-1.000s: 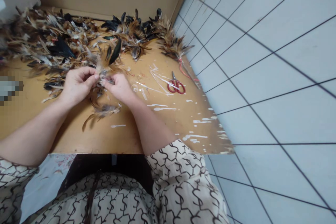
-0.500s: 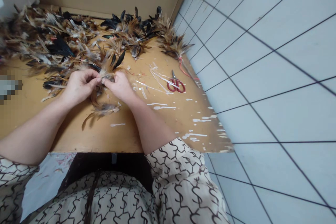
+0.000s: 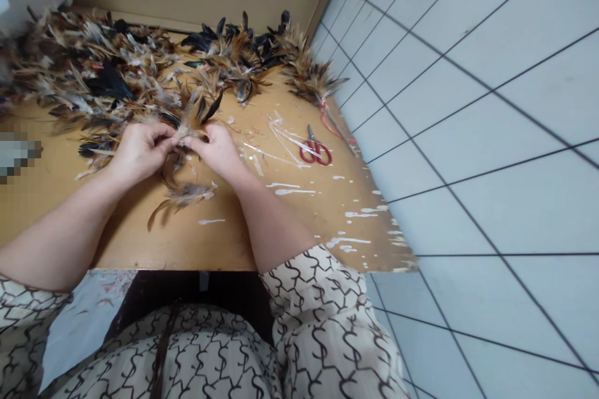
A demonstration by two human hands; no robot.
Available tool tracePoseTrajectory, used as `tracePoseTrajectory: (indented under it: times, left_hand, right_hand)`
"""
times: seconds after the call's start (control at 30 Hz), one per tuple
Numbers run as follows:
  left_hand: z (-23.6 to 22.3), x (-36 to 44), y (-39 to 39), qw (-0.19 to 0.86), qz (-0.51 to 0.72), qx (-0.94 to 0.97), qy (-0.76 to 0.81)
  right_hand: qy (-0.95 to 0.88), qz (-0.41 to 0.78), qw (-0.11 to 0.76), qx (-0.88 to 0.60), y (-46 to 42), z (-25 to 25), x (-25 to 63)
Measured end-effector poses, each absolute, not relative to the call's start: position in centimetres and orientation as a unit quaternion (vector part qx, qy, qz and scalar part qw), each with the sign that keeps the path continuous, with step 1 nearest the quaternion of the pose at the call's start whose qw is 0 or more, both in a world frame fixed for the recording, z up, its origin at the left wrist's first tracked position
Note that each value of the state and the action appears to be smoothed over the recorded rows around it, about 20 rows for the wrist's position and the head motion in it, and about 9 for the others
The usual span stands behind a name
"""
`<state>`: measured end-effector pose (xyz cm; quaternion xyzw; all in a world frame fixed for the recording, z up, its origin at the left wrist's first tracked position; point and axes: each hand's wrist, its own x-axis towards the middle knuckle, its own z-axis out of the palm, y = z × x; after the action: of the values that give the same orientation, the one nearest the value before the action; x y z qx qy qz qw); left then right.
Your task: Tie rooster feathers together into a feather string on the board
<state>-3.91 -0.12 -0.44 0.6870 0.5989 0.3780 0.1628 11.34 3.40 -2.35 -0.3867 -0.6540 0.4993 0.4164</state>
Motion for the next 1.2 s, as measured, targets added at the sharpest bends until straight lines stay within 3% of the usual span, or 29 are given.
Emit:
tracePoseTrajectory:
  times: [0.2, 0.33, 0.6, 0.73, 0.87, 1.03, 1.2]
  left_hand:
    - [-0.2, -4.5, 0.4, 0.273, 0.497, 0.559, 0.605]
    - [0.0, -4.7, 0.8, 0.332, 0.577, 0.477, 0.574]
    - [0.5, -4.4, 0.7, 0.365, 0.628, 0.417, 0.547]
    - [0.6, -4.1, 0.6, 0.378, 0.634, 0.413, 0.533]
    - [0.5, -3.9, 0.6, 0.383, 0.634, 0.41, 0.532]
    - [0.5, -4.0, 0.5, 0.376, 0.635, 0.424, 0.525]
    - [0.6, -3.9, 0.5, 0.363, 0.646, 0.424, 0.522]
  right_hand:
    - [-0.577, 0.471, 0.5, -0.442, 4.6, -2.1, 12.5]
    - [-0.593, 0.422, 0.5, -0.469, 4.9, -2.6, 12.6]
    - [-0.831, 0.196, 0.317, -0.412, 3.3, -2.4, 10.2]
    - [-0.877, 0.11, 0.206, -0.419, 2.6, -2.0, 8.7]
    - [-0.888, 0.065, 0.16, -0.427, 2.4, -2.1, 8.0]
    - [-0.851, 0.107, 0.221, -0.464, 2.8, -2.2, 8.4]
    - [-0.702, 0.346, 0.363, -0.505, 3.4, -2.5, 9.6]
